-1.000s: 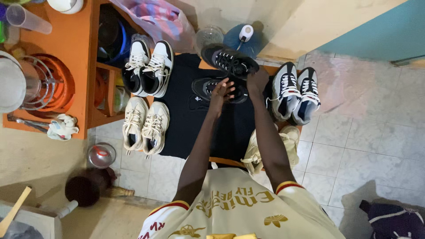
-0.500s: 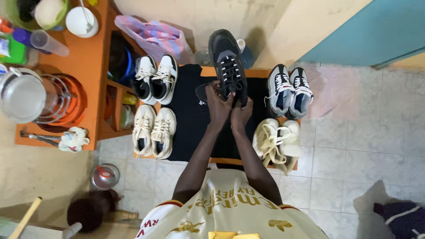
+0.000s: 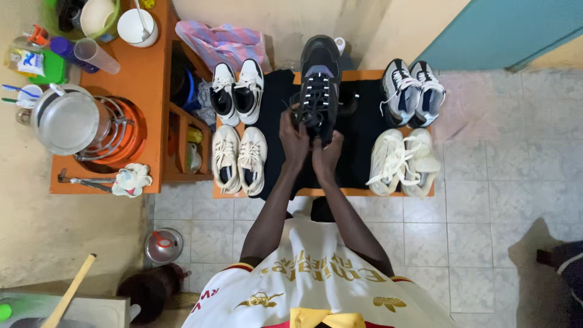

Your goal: The person unlaces a black sneaker by pulling the laces out of the eyelets, then re-laces it by threading the laces back through the eyelets and tying a knot. The person then picks up a white sneaker and begins to unlace it.

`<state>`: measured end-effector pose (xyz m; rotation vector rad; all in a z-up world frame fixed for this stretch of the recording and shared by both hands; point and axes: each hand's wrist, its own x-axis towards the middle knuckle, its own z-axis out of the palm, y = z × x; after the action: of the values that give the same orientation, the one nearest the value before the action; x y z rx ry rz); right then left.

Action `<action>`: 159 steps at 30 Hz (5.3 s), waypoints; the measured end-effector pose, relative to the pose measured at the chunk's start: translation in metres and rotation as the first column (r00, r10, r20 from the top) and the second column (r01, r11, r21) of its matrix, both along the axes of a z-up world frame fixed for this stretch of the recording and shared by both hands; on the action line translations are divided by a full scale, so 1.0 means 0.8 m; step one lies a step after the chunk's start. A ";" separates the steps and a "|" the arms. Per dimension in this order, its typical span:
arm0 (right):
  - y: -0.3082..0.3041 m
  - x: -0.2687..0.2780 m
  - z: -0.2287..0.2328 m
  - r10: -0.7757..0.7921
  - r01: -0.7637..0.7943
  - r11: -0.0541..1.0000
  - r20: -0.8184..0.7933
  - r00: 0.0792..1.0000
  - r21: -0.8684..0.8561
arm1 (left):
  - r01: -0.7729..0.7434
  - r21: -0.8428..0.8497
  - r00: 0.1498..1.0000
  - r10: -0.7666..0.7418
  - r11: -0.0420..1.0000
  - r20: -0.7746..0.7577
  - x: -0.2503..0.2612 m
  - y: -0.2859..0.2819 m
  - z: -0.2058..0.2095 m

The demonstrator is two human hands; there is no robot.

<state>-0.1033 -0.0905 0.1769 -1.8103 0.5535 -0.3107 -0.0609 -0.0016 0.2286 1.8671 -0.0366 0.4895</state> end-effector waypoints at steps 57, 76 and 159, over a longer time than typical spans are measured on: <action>-0.100 -0.023 0.082 0.316 -0.250 0.926 0.218 0.923 -0.282 | -0.032 -0.979 0.875 -0.467 0.204 -0.126 0.045 -0.031 -0.089; -0.076 -0.003 0.127 0.378 -0.272 0.914 0.383 0.843 -0.302 | -0.023 -0.984 0.879 -0.465 0.179 -0.105 0.031 -0.033 -0.057; -0.165 0.012 0.185 0.705 -0.759 0.646 0.315 0.636 0.086 | 0.066 -0.956 0.893 -0.445 0.286 -0.072 0.036 -0.026 -0.035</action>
<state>-0.0937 -0.2224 0.3250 -1.5987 -0.3626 0.0931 -0.0319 -0.0220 0.2003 0.6707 0.1473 -0.1040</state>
